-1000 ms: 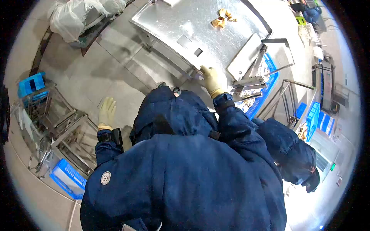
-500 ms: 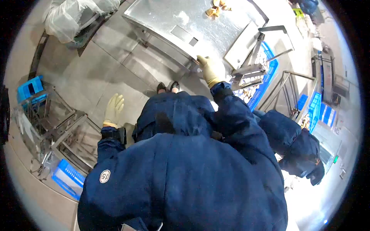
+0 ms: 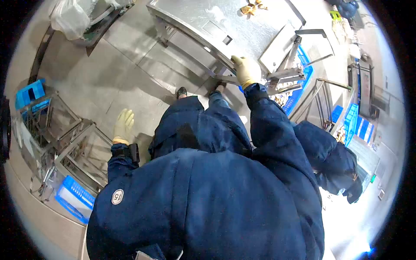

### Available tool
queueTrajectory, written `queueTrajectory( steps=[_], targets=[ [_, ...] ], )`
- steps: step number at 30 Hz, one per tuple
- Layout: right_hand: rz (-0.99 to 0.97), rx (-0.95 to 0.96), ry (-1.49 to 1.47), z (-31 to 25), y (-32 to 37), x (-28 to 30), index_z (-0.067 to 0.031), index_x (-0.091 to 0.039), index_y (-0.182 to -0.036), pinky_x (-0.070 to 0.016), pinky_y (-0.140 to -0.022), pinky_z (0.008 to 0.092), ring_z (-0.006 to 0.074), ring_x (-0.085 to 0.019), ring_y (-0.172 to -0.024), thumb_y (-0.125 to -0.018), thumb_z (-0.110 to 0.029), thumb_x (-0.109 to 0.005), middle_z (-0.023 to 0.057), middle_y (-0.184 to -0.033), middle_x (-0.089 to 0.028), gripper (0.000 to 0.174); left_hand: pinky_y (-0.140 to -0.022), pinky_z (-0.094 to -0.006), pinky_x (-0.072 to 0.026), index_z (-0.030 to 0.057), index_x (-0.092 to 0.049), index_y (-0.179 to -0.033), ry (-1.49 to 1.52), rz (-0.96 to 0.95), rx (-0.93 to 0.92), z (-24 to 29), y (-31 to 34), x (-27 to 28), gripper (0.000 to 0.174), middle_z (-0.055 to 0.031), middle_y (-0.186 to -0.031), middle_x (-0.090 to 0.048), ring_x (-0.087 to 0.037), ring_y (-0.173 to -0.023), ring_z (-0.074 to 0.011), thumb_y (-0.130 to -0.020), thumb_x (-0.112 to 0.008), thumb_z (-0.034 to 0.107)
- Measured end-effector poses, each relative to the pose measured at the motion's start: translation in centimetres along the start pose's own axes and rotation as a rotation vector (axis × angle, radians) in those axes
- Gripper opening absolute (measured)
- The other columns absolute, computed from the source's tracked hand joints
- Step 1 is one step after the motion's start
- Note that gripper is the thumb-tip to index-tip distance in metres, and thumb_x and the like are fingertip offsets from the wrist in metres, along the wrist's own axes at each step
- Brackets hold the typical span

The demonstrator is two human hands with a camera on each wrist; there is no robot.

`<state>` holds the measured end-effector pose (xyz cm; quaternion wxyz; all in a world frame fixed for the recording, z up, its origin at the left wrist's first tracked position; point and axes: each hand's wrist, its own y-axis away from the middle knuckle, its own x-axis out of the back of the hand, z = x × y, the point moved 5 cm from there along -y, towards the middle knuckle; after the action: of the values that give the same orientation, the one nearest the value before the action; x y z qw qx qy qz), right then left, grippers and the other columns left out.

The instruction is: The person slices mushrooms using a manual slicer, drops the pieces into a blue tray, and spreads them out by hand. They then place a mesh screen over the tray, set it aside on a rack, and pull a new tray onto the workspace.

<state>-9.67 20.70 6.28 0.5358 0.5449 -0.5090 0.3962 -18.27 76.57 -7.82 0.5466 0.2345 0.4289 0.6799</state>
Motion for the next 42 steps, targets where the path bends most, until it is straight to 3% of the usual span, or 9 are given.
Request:
queueTrajectory(
  steps=[13, 15, 20, 23, 27, 32, 35, 39, 42],
  targets=[
    [0.113, -0.015, -0.033, -0.7, 0.9, 0.6, -0.0175, -0.071, -0.114, -0.0563, -0.077, 0.0478, 0.0379, -0.070, -0.087, -0.090, -0.014, -0.064, 0.0139, -0.094, -0.073, 0.026, -0.115, -0.0399, -0.0403, 0.0070, -0.048, -0.150, -0.094, -0.112, -0.040, 3.2, -1.3, -7.6, 0.047, -0.0174, -0.148, -0.055, -0.053, -0.137, -0.0287, -0.108, -0.053, 0.028],
    [0.174, -0.041, -0.140, -0.9, 2.1, 1.2, -0.0154, -0.068, -0.121, -0.0559, -0.081, 0.0474, 0.0380, -0.069, -0.094, -0.088, -0.015, -0.067, 0.0165, -0.105, -0.072, 0.033, -0.116, -0.0411, -0.0391, 0.0057, -0.046, -0.151, -0.153, -0.150, -0.086, 5.8, -1.6, -10.5, 0.049, -0.0160, -0.151, -0.053, -0.050, -0.140, -0.0282, -0.108, -0.052, 0.028],
    [0.036, -0.346, -0.576, -0.4, 6.9, 2.2, -0.0024, -0.070, -0.119, -0.0569, -0.085, 0.0387, 0.0304, -0.074, -0.096, -0.097, -0.023, -0.068, 0.0185, -0.106, -0.075, 0.030, -0.114, -0.0370, -0.0400, 0.0051, -0.050, -0.150, -0.268, -0.195, -0.266, 15.7, -4.2, -19.9, 0.050, -0.0107, -0.149, -0.054, -0.051, -0.138, -0.0230, -0.105, -0.061, 0.024],
    [-0.427, -0.822, -1.505, 2.9, 10.7, -5.5, -0.0005, -0.063, -0.132, -0.0589, -0.086, 0.0342, 0.0257, -0.074, -0.098, -0.106, -0.037, -0.058, 0.0169, -0.110, -0.075, 0.045, -0.117, -0.0370, -0.0377, -0.0034, -0.047, -0.149, -0.445, -0.266, -0.565, 22.5, -6.7, -27.2, 0.055, -0.0152, -0.152, -0.052, -0.048, -0.141, -0.0262, -0.101, -0.066, 0.017],
    [-0.479, -1.054, -1.945, 3.2, 11.4, -8.1, -0.0007, -0.042, -0.151, -0.0585, -0.093, 0.0330, 0.0254, -0.069, -0.114, -0.107, -0.051, -0.050, 0.0195, -0.132, -0.065, 0.067, -0.117, -0.0360, -0.0375, -0.0062, -0.045, -0.149, -0.811, -0.229, -0.778, 29.4, -11.9, -35.6, 0.068, -0.0221, -0.151, -0.052, -0.050, -0.140, -0.0281, -0.095, -0.073, 0.022],
    [-0.205, -1.102, -2.266, 1.5, 8.3, -8.6, -0.0004, -0.046, -0.145, -0.0579, -0.096, 0.0373, 0.0296, -0.067, -0.115, -0.106, -0.045, -0.057, 0.0218, -0.133, -0.065, 0.060, -0.118, -0.0389, -0.0367, -0.0061, -0.045, -0.149, -1.285, -0.236, -0.796, 32.8, -16.9, -42.7, 0.083, -0.0278, -0.148, -0.053, -0.048, -0.141, -0.0376, -0.087, -0.077, 0.038],
    [-0.019, -1.221, -2.549, 0.9, 6.9, -10.2, 0.0005, -0.049, -0.142, -0.0560, -0.098, 0.0418, 0.0339, -0.065, -0.119, -0.106, -0.041, -0.058, 0.0227, -0.133, -0.064, 0.056, -0.116, -0.0397, -0.0391, -0.0041, -0.046, -0.148, -1.260, -0.363, -0.690, 32.2, -19.3, -45.1, 0.078, -0.0285, -0.145, -0.055, -0.052, -0.136, -0.0396, -0.086, -0.076, 0.033],
    [-0.095, -1.238, -2.238, 1.2, 7.2, -10.0, -0.0069, -0.052, -0.143, -0.0448, -0.109, 0.0450, 0.0346, -0.053, -0.137, -0.110, -0.043, -0.042, 0.0171, -0.144, -0.059, 0.050, -0.105, -0.0462, -0.0462, 0.0065, -0.054, -0.141, -1.265, -0.231, -0.722, 31.5, -19.7, -44.8, 0.057, -0.0227, -0.133, -0.063, -0.058, -0.124, -0.0414, -0.090, -0.070, 0.029],
    [0.116, -1.134, -2.310, 1.7, 8.2, -15.7, -0.0099, -0.057, -0.136, -0.0469, -0.105, 0.0458, 0.0353, -0.058, -0.130, -0.109, -0.043, -0.046, 0.0161, -0.136, -0.064, 0.044, -0.101, -0.0469, -0.0482, 0.0082, -0.055, -0.140, -1.247, -0.230, -0.776, 30.7, -21.9, -43.7, 0.053, -0.0220, -0.124, -0.068, -0.063, -0.117, -0.0410, -0.094, -0.066, 0.032]
  ],
)
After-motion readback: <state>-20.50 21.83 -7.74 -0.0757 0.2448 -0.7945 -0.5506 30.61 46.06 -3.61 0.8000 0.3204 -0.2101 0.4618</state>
